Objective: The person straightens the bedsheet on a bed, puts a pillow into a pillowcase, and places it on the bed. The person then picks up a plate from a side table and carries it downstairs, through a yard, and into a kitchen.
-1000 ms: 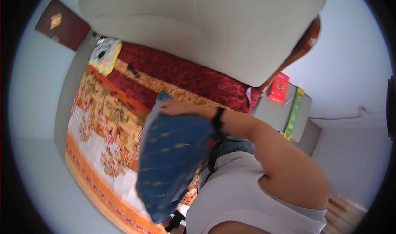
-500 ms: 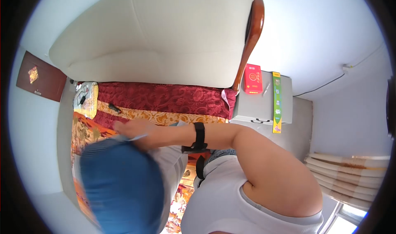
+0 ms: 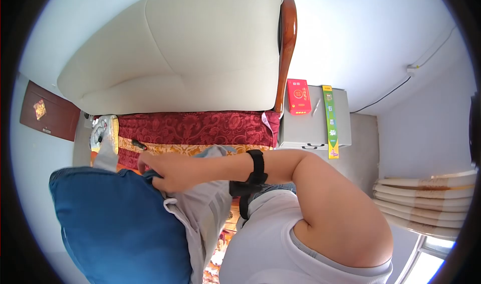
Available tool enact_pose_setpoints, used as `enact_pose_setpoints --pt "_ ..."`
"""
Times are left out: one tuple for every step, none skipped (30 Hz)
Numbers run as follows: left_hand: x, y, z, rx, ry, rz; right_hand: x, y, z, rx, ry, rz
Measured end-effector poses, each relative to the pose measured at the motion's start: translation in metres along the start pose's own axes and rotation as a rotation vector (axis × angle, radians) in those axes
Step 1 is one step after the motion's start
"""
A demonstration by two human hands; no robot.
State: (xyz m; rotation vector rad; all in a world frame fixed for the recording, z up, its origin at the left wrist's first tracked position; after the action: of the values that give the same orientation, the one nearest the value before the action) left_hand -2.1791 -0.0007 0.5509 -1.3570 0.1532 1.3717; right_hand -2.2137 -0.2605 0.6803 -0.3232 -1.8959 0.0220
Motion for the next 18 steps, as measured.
enact_pose_setpoints --pt "-0.001 0.000 0.000 0.002 0.002 -0.002 -0.013 0.003 0.000 -0.004 -0.004 0.000" --pt "-0.002 0.001 0.001 0.004 0.006 -0.007 -0.042 0.015 -0.001 0.148 0.060 0.109" --pt "-0.002 0.002 0.001 0.000 0.008 -0.007 -0.060 0.024 -0.004 0.299 0.122 0.222" --pt "-0.003 0.001 0.001 -0.007 0.013 -0.008 -0.049 0.020 -0.013 0.295 0.116 0.229" --pt "-0.002 0.002 0.002 -0.013 0.012 -0.004 -0.032 0.022 -0.021 0.346 -0.050 0.370" --pt "-0.002 0.000 0.003 -0.015 0.006 -0.004 -0.010 0.026 -0.021 0.397 -0.204 0.499" --pt "-0.003 -0.003 0.003 -0.021 0.005 -0.006 0.008 0.028 -0.024 0.393 -0.189 0.493" --pt "-0.003 -0.005 0.004 -0.035 0.000 -0.003 0.029 0.021 -0.034 0.263 -0.154 0.388" --pt "-0.003 -0.009 0.007 -0.038 0.001 -0.006 0.039 0.016 -0.040 0.120 -0.124 0.272" --pt "-0.004 -0.013 0.009 -0.049 0.007 -0.011 0.037 0.021 -0.036 0.076 -0.142 0.183" --pt "-0.005 -0.018 0.014 -0.060 0.011 -0.010 0.012 0.033 -0.035 0.188 -0.119 0.328" --pt "-0.005 -0.022 0.022 -0.084 0.014 -0.007 -0.024 0.051 -0.032 0.318 -0.107 0.467" --pt "-0.006 -0.027 0.034 -0.109 0.013 -0.002 -0.054 0.059 -0.041 0.490 -0.208 0.376" --pt "-0.009 -0.035 0.049 -0.146 0.008 -0.007 -0.064 0.051 -0.048 0.510 0.030 0.429" --pt "-0.012 -0.042 0.059 -0.167 0.003 0.004 -0.026 0.042 -0.041 0.484 -0.037 0.395" --pt "-0.016 -0.050 0.071 -0.187 -0.010 0.014 -0.012 0.047 -0.044 0.589 -0.057 0.437" --pt "-0.020 -0.060 0.081 -0.209 -0.013 0.020 0.002 0.037 -0.053 0.466 -0.052 0.285" --pt "-0.023 -0.070 0.092 -0.233 -0.017 0.029 0.009 0.026 -0.062 0.342 -0.044 0.143"
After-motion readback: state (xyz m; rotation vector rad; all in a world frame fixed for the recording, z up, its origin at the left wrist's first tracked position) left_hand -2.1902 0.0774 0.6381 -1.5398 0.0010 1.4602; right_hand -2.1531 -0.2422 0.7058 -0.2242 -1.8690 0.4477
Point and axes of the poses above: each hand's wrist, its own z-axis away from the middle knuckle, its own y-axis out of the palm, x = y × z, the point moved 5 cm from there along -z, towards the middle knuckle, and after that the axes turned 10 degrees about x, right-handed, at the moved point
